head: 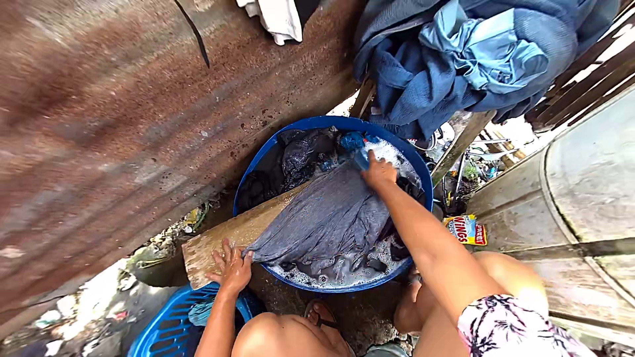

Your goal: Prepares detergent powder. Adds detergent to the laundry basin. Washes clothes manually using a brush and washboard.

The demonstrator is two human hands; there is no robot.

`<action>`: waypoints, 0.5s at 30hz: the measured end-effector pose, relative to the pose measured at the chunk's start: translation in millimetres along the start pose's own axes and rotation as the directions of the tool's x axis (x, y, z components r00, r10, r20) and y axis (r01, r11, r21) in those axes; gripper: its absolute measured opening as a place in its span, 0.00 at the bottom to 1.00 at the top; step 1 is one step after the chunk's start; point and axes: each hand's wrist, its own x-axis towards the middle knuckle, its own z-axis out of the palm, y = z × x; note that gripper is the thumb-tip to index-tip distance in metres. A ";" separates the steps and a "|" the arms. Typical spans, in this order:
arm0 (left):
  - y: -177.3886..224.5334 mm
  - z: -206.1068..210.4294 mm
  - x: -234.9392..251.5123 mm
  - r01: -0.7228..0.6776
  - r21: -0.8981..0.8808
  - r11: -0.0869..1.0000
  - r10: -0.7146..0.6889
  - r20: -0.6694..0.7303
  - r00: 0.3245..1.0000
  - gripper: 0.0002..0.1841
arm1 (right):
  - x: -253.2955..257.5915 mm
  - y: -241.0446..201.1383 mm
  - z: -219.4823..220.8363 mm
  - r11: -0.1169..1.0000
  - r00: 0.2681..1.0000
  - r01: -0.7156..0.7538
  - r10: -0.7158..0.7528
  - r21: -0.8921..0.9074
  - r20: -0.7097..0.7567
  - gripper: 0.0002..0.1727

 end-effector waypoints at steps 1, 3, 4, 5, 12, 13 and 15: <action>9.3 -7.6 0.2 0.008 -0.003 1.000 -0.008 0.074 0.997 0.23 | 3.2 -0.2 -8.7 0.999 1.000 -0.024 0.024 -0.045 0.004 0.45; 39.1 -25.0 -2.6 -0.064 -0.093 0.994 0.079 0.173 0.982 0.22 | -12.8 -16.5 -15.9 0.990 0.992 0.125 -0.123 -0.064 0.039 0.47; 61.0 -35.0 -7.7 -0.119 -0.199 0.973 0.155 0.179 0.971 0.20 | -26.3 -28.0 -17.6 0.961 0.959 0.276 -0.272 -0.038 0.080 0.48; 84.4 -46.6 -16.3 -0.174 -0.346 0.922 0.240 0.159 0.958 0.17 | -40.7 -39.9 -16.9 0.909 0.901 0.416 -0.413 0.006 0.134 0.51; 139.1 -125.9 -54.6 -0.518 -0.854 0.055 0.300 -0.481 0.824 0.11 | -79.5 -19.7 -18.4 0.730 0.784 0.589 -0.621 0.345 -0.025 0.20; 136.8 -122.9 -48.1 -0.494 -0.868 -0.046 0.189 -0.493 0.849 0.11 | -82.0 -12.1 -19.5 0.619 0.806 0.548 -0.571 0.562 -0.157 0.11; 138.4 -93.3 -31.0 -0.366 -0.914 -0.178 0.044 -0.379 0.925 0.20 | -108.8 -18.1 -27.8 0.162 0.860 0.366 -0.434 0.916 -0.267 0.09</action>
